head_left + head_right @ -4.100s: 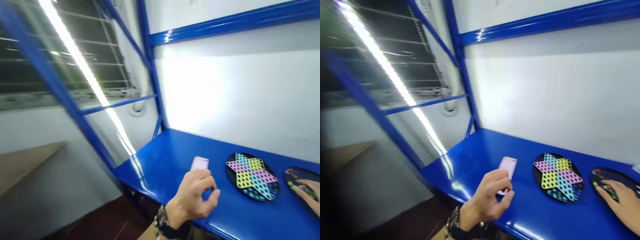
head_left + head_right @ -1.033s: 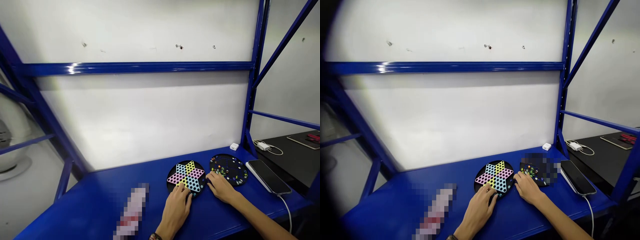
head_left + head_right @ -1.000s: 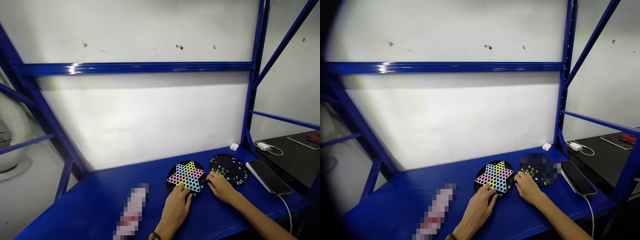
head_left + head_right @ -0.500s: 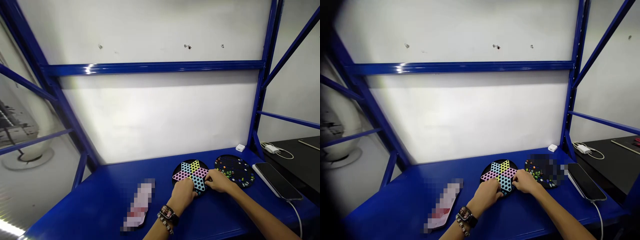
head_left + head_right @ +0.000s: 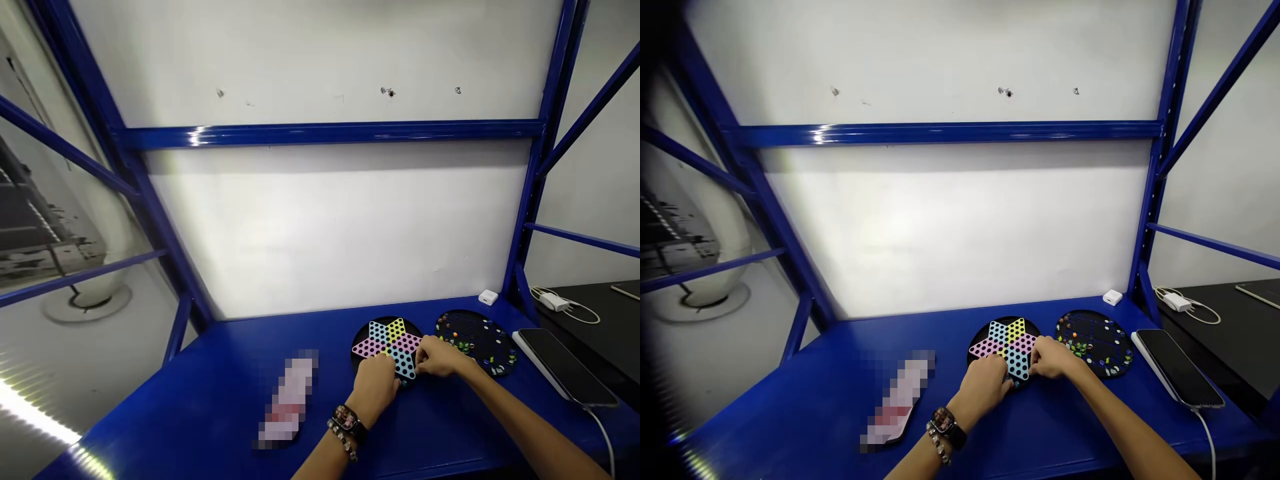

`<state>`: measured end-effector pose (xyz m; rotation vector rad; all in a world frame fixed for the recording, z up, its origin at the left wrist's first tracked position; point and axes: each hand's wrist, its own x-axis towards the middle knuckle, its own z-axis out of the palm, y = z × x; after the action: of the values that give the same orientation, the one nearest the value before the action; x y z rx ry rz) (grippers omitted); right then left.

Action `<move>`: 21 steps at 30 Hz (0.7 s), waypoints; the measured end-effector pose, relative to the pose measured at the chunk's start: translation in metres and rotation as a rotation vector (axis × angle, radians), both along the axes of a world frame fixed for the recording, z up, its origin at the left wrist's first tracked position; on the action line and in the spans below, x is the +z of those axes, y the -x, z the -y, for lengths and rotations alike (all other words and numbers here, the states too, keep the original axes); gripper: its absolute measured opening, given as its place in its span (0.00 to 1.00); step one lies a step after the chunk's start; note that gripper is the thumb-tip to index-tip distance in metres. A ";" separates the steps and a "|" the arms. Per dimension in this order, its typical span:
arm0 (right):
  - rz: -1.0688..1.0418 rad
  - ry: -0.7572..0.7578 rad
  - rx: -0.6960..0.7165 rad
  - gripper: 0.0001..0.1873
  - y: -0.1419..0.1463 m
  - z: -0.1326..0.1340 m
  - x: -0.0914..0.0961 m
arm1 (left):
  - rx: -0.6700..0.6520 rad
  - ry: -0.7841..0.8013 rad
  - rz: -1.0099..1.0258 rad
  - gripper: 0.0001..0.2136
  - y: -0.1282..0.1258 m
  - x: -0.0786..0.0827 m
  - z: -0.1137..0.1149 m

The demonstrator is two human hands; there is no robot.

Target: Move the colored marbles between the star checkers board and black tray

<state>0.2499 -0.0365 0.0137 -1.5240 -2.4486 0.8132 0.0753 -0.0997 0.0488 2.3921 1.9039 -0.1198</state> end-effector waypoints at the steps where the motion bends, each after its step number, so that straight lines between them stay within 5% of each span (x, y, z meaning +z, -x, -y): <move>1: -0.012 -0.015 -0.020 0.05 -0.001 -0.001 0.000 | 0.001 0.001 0.009 0.11 0.002 -0.001 0.000; 13: 0.063 -0.322 -0.541 0.16 -0.101 -0.011 -0.016 | -0.029 0.050 0.012 0.10 0.007 0.000 -0.005; 21: -0.454 -0.258 -0.373 0.19 -0.031 0.013 -0.021 | -0.023 0.022 -0.026 0.11 0.000 0.000 -0.002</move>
<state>0.2809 -0.0491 -0.0077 -1.4439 -1.7973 0.6518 0.0749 -0.0974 0.0487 2.4104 1.8772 -0.1732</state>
